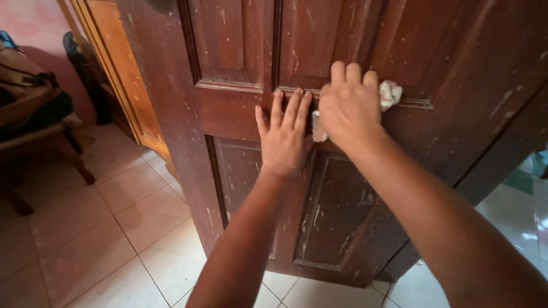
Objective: The person wipes a wooden door with a white cloth, moving from the edge to the panels and around the handle. The person uses both hands to rub the surface, focusing on different sections of the door throughout the clip.
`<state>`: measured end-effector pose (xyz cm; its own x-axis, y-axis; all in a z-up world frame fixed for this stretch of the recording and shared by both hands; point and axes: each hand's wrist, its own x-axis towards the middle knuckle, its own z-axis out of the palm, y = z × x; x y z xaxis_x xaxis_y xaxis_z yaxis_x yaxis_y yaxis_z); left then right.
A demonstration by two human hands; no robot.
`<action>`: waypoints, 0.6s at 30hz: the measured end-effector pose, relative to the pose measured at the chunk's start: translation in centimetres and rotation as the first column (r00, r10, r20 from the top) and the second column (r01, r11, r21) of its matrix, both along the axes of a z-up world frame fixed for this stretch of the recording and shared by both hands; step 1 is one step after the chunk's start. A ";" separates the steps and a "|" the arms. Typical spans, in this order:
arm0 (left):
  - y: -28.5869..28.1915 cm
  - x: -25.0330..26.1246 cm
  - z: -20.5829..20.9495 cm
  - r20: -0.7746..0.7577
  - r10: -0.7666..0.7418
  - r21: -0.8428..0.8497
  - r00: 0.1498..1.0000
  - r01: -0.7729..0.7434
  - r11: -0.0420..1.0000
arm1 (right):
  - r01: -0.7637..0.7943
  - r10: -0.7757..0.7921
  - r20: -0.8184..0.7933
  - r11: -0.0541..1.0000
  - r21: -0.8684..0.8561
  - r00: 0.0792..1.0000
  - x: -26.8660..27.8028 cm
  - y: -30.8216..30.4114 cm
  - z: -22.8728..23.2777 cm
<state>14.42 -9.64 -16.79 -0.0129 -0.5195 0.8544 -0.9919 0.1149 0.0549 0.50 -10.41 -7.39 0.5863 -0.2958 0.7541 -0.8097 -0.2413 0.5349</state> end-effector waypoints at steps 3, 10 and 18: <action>-0.2 0.6 0.3 -0.049 0.004 0.046 0.999 -0.001 0.999 | -0.159 0.118 0.187 0.963 0.219 0.975 -0.5 -0.1 -0.1; 0.2 0.7 0.8 -0.274 0.023 0.060 0.961 -0.007 0.998 | -0.320 0.286 0.219 0.938 0.135 0.933 -4.9 0.5 0.7; 0.8 1.7 1.2 -0.284 0.104 0.185 0.953 -0.052 0.981 | -0.028 0.012 -0.109 0.988 -0.150 0.994 -0.8 -0.4 -1.5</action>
